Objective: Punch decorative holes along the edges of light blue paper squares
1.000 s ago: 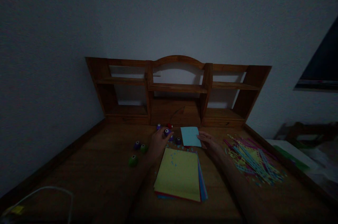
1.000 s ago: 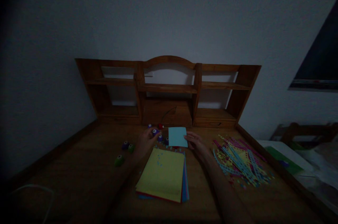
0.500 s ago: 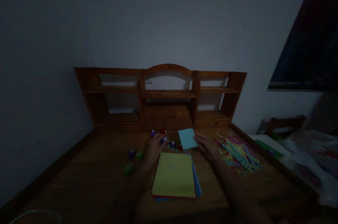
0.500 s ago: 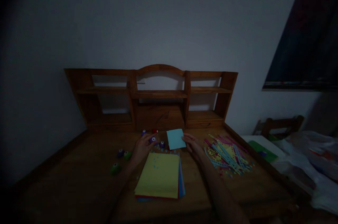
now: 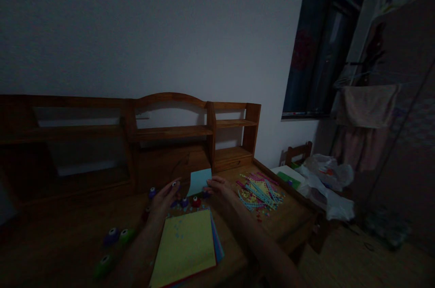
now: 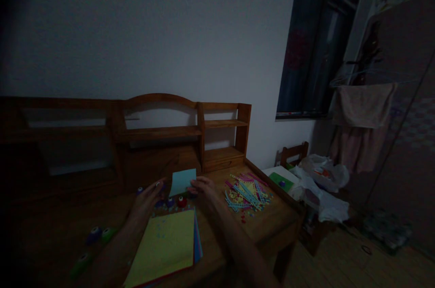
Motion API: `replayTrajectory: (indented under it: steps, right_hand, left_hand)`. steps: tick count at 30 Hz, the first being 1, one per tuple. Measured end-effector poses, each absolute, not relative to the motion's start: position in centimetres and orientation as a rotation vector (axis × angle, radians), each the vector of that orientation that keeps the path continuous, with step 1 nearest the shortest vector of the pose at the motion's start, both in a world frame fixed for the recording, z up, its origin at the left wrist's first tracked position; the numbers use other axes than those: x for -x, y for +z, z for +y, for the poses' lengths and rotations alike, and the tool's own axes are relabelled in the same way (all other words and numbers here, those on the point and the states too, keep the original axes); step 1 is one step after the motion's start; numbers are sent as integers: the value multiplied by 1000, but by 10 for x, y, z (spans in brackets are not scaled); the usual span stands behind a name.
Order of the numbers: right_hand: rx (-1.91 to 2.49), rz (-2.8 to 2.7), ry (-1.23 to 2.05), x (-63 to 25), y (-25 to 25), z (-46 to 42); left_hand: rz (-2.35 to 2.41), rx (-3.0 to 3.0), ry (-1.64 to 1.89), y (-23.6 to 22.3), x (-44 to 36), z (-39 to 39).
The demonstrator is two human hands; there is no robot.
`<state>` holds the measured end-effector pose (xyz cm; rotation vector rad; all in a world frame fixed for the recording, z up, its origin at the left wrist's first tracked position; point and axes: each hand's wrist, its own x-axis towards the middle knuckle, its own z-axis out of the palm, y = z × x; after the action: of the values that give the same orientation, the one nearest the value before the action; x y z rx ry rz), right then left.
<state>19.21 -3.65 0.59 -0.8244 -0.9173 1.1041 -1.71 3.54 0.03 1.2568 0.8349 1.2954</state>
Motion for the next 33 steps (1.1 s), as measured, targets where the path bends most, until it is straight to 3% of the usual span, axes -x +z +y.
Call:
replayTrajectory:
  steps: [12,23,33]
  right_hand:
    - [968,-1019,1095,-187,-22,-5]
    - [1034,-1180,937,-180,-11,-20]
    - [1095,-1346,779,-176,2,-36]
  left_hand:
    - [702,-1143,1205,-15,31,38]
    - [650,-1172,1277,-28,33,44]
    - [668,-1347,1181,-8,38,28]
